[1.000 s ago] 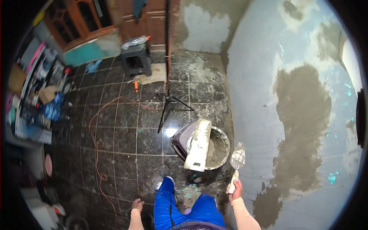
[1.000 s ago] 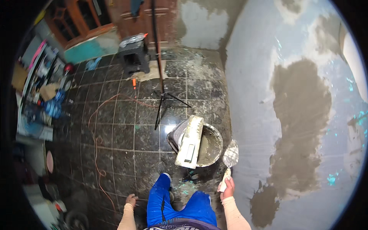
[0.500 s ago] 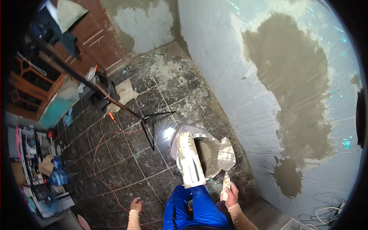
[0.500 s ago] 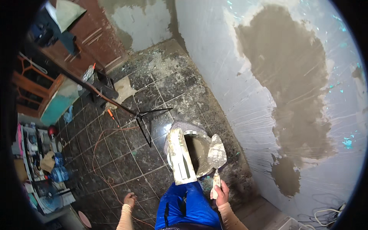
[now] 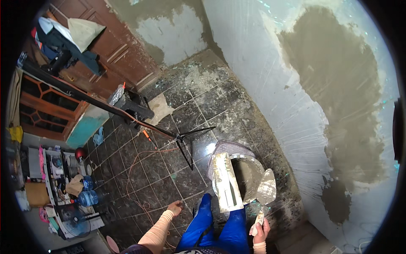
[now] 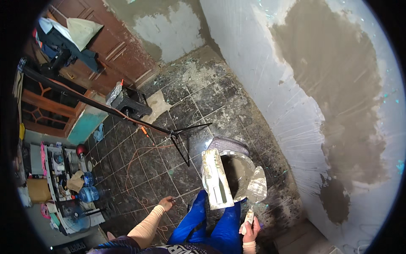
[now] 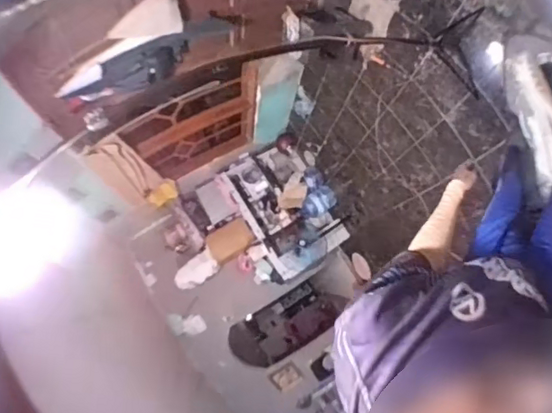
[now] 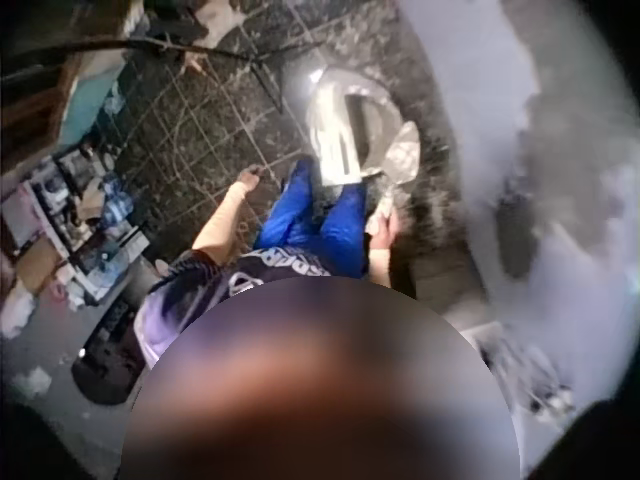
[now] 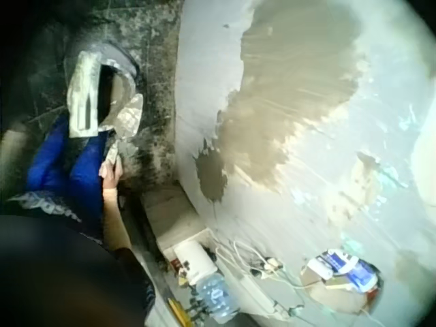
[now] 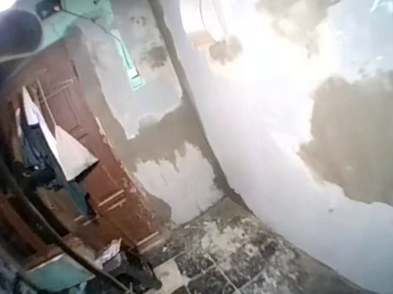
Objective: Applying and smoothing plaster material onto an interior wall surface using a trowel.
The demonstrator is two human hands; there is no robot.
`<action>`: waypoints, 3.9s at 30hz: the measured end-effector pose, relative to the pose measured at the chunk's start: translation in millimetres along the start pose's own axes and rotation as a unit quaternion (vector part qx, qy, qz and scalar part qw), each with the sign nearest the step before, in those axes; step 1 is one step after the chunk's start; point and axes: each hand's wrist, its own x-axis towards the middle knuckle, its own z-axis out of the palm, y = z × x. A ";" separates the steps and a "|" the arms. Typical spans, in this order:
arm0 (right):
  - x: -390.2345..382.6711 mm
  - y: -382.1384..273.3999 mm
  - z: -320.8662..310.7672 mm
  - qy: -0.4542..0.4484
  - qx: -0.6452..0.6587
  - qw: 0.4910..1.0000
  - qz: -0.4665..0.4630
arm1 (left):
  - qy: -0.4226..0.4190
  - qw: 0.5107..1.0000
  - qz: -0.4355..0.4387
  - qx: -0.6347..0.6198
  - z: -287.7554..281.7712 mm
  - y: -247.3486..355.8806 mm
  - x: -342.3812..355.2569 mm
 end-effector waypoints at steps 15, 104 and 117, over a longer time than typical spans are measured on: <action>-93.7 100.9 137.6 0.223 0.178 0.945 -0.162 | -0.098 0.940 0.039 0.323 -135.6 80.3 49.8; -274.4 455.8 454.1 0.313 0.222 0.923 0.001 | -0.071 0.990 -0.018 -0.120 -371.6 -33.0 84.6; -258.6 324.6 281.2 0.473 0.343 0.799 -0.140 | -0.564 0.815 0.021 -0.131 -103.0 208.6 -107.2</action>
